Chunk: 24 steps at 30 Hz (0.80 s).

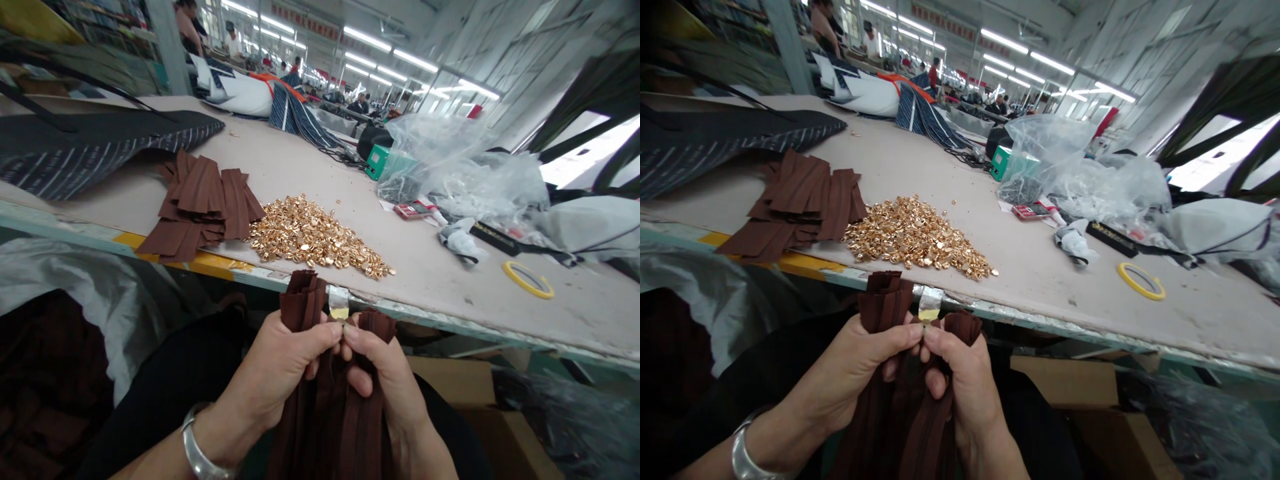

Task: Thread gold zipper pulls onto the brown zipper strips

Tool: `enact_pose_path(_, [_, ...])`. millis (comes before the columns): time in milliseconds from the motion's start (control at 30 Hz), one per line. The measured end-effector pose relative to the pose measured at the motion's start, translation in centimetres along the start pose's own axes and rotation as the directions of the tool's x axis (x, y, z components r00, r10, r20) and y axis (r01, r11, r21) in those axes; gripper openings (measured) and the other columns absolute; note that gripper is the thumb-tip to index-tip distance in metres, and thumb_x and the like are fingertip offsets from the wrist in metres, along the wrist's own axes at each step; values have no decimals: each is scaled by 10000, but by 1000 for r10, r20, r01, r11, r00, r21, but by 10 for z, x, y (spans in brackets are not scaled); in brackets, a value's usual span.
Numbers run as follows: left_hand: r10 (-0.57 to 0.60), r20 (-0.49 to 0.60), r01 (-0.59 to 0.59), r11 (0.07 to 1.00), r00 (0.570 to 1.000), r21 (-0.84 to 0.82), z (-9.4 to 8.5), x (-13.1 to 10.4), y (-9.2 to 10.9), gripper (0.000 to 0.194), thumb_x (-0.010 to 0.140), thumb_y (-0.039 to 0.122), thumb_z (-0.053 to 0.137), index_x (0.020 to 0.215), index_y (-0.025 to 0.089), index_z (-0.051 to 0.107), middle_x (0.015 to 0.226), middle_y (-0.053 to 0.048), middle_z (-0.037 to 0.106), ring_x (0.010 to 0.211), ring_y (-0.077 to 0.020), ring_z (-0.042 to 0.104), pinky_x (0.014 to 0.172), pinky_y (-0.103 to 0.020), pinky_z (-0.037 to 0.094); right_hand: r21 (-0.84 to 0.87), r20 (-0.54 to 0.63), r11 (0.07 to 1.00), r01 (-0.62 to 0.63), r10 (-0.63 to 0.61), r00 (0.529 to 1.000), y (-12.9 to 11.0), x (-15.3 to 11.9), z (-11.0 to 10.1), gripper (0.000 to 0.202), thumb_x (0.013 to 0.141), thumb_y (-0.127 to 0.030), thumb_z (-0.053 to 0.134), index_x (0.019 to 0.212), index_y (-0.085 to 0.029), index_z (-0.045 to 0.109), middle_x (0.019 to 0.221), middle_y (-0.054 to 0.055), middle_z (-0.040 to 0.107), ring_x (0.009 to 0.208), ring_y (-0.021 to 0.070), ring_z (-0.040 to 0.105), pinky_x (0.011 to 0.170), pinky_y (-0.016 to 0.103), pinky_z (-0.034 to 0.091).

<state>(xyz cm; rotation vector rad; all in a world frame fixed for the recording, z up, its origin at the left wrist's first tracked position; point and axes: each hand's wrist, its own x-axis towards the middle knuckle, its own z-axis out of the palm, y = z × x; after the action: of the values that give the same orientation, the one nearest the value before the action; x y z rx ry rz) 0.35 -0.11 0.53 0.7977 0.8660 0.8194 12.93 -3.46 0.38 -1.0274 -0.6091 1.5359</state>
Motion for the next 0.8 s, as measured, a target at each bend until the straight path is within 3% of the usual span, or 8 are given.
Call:
enact_pose_path(233, [-31, 16, 32, 999, 999, -31, -1, 0, -2, 183, 692, 269, 695, 592, 139, 614, 576, 0, 603, 445, -49, 408, 417, -168, 268, -31, -22, 999, -19, 18, 1000, -1, -2, 1, 256, 723, -269, 718, 559, -111, 599, 529, -18, 570, 320, -1, 369, 309, 102, 274])
enact_pose_path(567, [-45, -8, 44, 998, 999, -46, 0, 6, 2, 153, 667, 234, 694, 575, 136, 621, 551, -1, 602, 437, -54, 422, 417, -172, 285, -31, -49, 999, -39, 38, 998, -2, 3, -1, 262, 730, -304, 718, 576, -142, 579, 443, -39, 528, 308, 20, 348, 318, 124, 279])
enact_pose_path(667, [-35, 4, 35, 998, 999, -52, -2, 4, -1, 178, 681, 266, 716, 605, 140, 616, 530, 18, 561, 428, -49, 381, 416, -178, 267, -208, -20, 978, 2, -6, 1000, -5, 3, -7, 299, 760, -371, 720, 604, -150, 593, 389, -62, 474, 295, 32, 338, 311, 141, 246])
enact_pose_path(800, [-28, -17, 26, 997, 999, -67, -5, 0, -10, 239, 729, 337, 727, 657, 168, 574, 522, 53, 491, 429, -49, 347, 413, -179, 243, -528, -40, 840, 123, -170, 985, -14, 3, -13, 375, 824, -466, 669, 626, -156, 595, 412, -56, 491, 363, 58, 419, 363, 159, 287])
